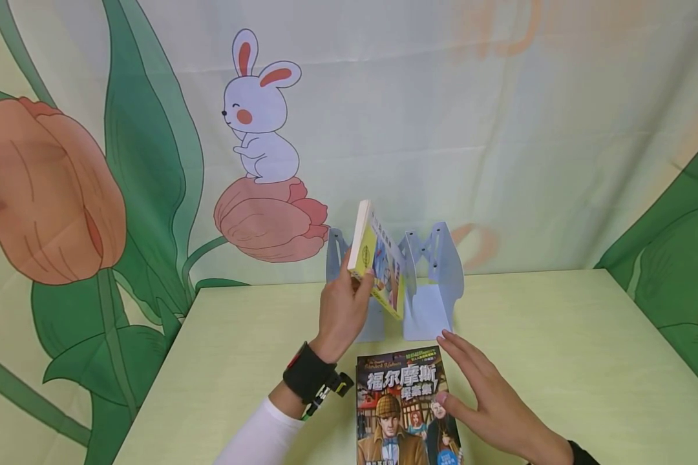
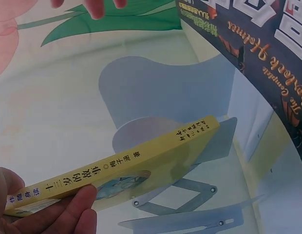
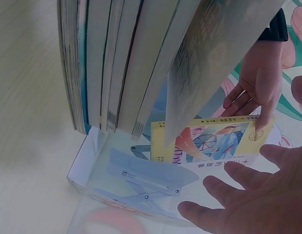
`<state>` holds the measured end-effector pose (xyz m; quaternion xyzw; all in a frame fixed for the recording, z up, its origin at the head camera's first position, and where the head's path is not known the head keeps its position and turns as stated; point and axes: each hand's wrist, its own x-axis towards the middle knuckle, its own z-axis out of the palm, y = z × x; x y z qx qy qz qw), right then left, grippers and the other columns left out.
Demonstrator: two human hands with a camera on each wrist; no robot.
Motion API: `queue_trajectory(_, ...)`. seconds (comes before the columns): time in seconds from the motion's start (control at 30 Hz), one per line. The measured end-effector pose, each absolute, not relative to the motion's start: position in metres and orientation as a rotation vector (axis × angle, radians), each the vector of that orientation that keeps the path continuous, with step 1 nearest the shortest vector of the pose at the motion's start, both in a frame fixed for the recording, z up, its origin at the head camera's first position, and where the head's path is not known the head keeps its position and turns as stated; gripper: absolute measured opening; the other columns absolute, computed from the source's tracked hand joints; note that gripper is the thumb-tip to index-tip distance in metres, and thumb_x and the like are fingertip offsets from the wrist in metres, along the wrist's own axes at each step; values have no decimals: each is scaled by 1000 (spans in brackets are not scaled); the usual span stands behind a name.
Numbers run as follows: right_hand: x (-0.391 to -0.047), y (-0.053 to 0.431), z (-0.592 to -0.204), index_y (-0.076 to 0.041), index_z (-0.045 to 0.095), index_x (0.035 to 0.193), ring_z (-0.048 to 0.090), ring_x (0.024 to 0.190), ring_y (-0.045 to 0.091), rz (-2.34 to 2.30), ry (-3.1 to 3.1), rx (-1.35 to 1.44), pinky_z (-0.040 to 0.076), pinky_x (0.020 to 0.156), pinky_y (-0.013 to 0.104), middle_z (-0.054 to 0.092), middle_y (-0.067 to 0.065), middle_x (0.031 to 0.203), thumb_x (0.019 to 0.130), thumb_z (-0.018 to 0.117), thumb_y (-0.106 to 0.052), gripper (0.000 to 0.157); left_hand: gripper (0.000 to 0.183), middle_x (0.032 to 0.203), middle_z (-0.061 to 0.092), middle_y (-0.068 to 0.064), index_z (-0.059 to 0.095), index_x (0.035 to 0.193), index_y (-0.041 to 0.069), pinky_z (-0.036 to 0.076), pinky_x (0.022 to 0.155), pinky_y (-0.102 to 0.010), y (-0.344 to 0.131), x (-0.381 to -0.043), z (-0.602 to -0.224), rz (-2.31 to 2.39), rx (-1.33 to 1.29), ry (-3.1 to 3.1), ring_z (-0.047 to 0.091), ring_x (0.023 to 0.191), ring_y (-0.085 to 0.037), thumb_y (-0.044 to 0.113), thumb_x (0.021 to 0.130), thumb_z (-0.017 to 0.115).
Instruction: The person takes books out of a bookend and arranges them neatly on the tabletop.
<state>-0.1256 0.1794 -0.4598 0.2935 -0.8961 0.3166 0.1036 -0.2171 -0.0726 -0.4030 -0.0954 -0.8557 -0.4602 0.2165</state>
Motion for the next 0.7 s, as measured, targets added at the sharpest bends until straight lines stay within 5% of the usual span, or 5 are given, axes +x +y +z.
queue_trajectory(0.37,-126,179,-458,-30,24,156,35,143,32,945,-2649,855,40,101,63,30,1,160,91,69,-31,80,54,111,73,-16,30,154,24,37,45,-23,-78,-206,-390,-1308,-284,-2316,75,82,-24,29,103,49)
queue_trajectory(0.7,-127,179,-459,-30,24,156,36,142,34,946,-2630,855,40,100,65,30,2,160,90,70,-28,80,54,117,71,-15,28,154,26,41,49,-24,-82,-201,-379,-1331,-300,-2273,75,86,-24,29,104,48)
